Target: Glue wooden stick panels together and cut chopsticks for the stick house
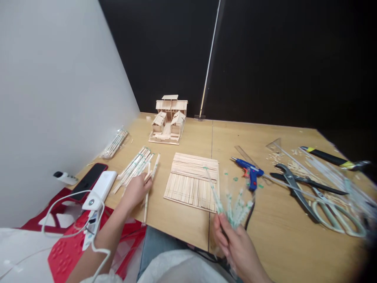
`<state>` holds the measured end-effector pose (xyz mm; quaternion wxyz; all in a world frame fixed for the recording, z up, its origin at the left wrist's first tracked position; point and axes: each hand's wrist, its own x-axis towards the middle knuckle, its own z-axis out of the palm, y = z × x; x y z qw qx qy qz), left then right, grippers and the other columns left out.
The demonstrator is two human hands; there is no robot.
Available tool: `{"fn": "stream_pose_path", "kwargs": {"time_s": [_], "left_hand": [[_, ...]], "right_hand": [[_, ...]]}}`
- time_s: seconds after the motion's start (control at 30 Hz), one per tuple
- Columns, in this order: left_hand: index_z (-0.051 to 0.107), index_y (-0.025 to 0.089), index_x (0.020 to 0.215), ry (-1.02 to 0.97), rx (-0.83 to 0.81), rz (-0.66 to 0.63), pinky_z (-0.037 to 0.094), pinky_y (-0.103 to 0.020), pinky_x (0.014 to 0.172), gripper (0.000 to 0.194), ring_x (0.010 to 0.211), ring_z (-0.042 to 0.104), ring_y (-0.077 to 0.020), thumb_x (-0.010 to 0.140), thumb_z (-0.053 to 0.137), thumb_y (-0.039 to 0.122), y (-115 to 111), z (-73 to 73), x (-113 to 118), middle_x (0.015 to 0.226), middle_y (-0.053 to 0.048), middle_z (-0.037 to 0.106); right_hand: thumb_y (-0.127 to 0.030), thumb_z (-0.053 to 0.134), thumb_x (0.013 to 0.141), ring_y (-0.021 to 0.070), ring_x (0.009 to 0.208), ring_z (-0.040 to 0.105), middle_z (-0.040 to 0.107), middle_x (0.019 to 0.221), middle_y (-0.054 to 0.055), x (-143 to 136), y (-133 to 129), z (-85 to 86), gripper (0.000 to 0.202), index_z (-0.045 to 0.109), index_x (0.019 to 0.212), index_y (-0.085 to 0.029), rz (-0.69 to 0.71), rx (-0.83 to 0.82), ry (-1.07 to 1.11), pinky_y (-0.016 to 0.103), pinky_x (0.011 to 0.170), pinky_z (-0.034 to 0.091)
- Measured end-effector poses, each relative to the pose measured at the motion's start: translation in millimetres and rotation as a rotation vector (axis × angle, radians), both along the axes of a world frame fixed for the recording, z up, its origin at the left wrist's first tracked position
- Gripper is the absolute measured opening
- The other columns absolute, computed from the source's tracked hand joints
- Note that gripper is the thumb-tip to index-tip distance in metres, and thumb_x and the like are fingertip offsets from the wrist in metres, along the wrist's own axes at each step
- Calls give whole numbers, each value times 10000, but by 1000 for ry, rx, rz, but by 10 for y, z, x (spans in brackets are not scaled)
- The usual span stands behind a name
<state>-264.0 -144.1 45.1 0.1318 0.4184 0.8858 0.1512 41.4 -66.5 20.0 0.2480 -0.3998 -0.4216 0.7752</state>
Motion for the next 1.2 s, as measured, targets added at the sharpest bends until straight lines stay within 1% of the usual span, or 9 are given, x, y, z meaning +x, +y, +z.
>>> {"fn": "stream_pose_path", "kwargs": {"time_s": [0.13, 0.23, 0.37, 0.47, 0.63, 0.77, 0.87, 1.07, 1.2], "left_hand": [[483, 207, 700, -337, 335, -26, 313, -247, 587, 188, 566, 466, -143, 858, 524, 301, -175, 203, 553, 594, 28, 501], [540, 199, 737, -646, 365, -177, 312, -235, 575, 160, 571, 448, -128, 865, 551, 294, -216, 261, 1102, 646, 17, 537], [565, 194, 798, -718, 340, -327, 327, -231, 596, 100, 597, 457, -125, 881, 519, 224, -111, 155, 1501, 671, 13, 543], [590, 184, 833, -764, 415, -303, 379, -238, 649, 143, 649, 501, -141, 904, 523, 288, -16, 57, 1513, 716, -7, 581], [658, 166, 884, -978, 552, -93, 461, -289, 734, 289, 763, 595, -203, 828, 645, 450, 50, 15, 1467, 760, -43, 646], [664, 178, 718, -1082, 488, -1, 418, -267, 578, 383, 595, 522, -183, 737, 703, 559, -19, -59, 1516, 497, 13, 474], [659, 170, 694, -1096, 425, -55, 346, -241, 512, 477, 516, 415, -135, 730, 666, 645, -117, -144, 1543, 473, 32, 402], [656, 142, 688, -1105, 270, -213, 292, -235, 498, 571, 495, 382, -100, 819, 536, 685, -225, -156, 1548, 555, -8, 520], [576, 159, 595, -1079, 277, -251, 314, -241, 537, 573, 504, 418, -111, 868, 488, 655, -206, -105, 1541, 492, -4, 481]], "right_hand": [[-629, 582, 860, 44, 396, 273, 349, 507, -90, -128, 76, 62, 463, 599, 869, -167, -39, 74, 44, 198, 413, 197], [-643, 585, 847, 65, 413, 319, 391, 514, -74, -226, 138, 135, 517, 656, 964, -145, 63, 225, -2, 213, 421, 250], [-626, 679, 771, 139, 573, 524, 565, 592, 11, -353, 237, 206, 491, 692, 765, -135, 105, 358, -104, 247, 529, 410], [-579, 703, 773, 176, 686, 597, 642, 689, 40, -419, 278, 212, 440, 694, 749, -140, 96, 322, -72, 274, 640, 474], [-528, 751, 744, 127, 581, 528, 572, 597, -14, -458, 148, 154, 394, 642, 717, -150, 90, 247, -13, 243, 576, 449], [-535, 746, 744, 99, 531, 467, 559, 609, -19, -458, 63, 92, 408, 620, 748, -147, 94, 143, 48, 220, 492, 374], [-520, 737, 766, 67, 456, 352, 442, 515, -64, -450, 148, 102, 408, 562, 686, -160, 17, 193, 33, 212, 440, 276], [-516, 697, 813, 65, 455, 332, 376, 472, -71, -450, 383, 274, 458, 493, 587, -175, -108, 387, -34, 226, 467, 287], [-570, 646, 834, 78, 474, 335, 387, 520, -61, -458, 467, 342, 427, 657, 755, -151, -77, 355, 16, 226, 451, 271]]}}
